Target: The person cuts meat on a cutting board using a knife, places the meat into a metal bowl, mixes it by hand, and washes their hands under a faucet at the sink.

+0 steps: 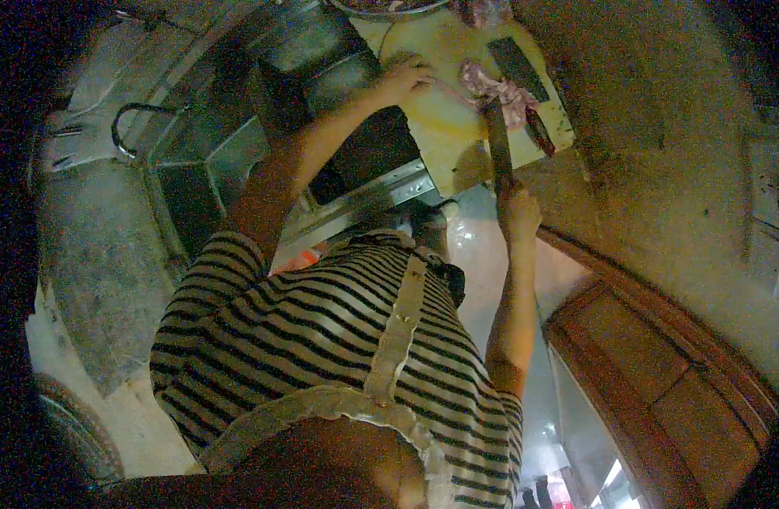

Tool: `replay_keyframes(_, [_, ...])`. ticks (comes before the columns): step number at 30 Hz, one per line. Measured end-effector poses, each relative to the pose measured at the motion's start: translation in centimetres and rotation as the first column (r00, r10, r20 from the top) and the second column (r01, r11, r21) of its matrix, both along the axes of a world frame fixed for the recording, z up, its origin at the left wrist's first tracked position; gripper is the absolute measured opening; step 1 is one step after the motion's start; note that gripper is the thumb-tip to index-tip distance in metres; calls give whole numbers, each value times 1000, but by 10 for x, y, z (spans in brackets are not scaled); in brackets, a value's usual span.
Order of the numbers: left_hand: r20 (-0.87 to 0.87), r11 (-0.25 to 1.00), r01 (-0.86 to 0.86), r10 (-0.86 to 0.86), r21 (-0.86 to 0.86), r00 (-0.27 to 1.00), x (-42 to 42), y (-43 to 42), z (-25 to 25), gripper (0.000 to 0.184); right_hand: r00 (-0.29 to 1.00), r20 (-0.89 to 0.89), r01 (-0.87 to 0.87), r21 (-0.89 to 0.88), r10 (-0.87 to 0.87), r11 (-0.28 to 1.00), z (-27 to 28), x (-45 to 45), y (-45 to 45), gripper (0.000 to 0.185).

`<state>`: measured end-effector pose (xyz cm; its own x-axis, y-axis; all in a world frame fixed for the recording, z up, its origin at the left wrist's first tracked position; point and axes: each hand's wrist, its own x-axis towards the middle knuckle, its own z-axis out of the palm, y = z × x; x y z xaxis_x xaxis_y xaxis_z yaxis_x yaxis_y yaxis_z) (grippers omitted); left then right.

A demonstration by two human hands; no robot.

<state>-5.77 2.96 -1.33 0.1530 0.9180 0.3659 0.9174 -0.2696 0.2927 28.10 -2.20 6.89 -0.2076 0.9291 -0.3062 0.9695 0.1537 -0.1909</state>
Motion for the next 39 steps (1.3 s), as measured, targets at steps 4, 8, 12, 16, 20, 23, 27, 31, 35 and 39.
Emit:
replay_keyframes(4, [123,994,42,-30,-103,992,20,4,1,23,997,73,-6,-48,9,999,-1,1,5,43])
replay_keyframes(8, [-84,992,119,-122,-41,989,19,-15,4,22,998,45,34,-24,-33,999,-4,-2,3,43])
replay_keyframes(12, [-243,991,135,-136,-21,960,27,-49,22,25,994,-94,40,-129,-53,991,-1,8,9,42])
replay_keyframes(16, [-88,996,75,-70,55,994,41,-51,20,29,946,-294,109,-115,-139,987,14,14,3,38])
replay_keyframes(20, [-86,997,74,-71,35,994,69,-45,21,32,978,-201,53,-10,-54,999,41,-1,-7,35])
replay_keyframes(23, [-27,997,77,-76,10,997,76,-41,13,32,998,-58,-16,24,17,1000,35,-6,-11,34])
replay_keyframes(27, [-14,999,35,-35,29,999,77,-46,8,30,999,17,-39,61,38,997,17,-15,-9,36])
replay_keyframes(31, [6,997,-2,1,71,1000,76,-47,-4,29,995,104,-11,63,4,998,36,-22,-11,38])
replay_keyframes(35, [29,984,-34,29,173,999,79,-45,-9,25,997,70,38,54,-42,998,47,-28,-16,39])
replay_keyframes(39, [75,975,-19,2,221,997,75,-38,-8,24,987,139,-71,-33,75,997,18,-24,-7,37])
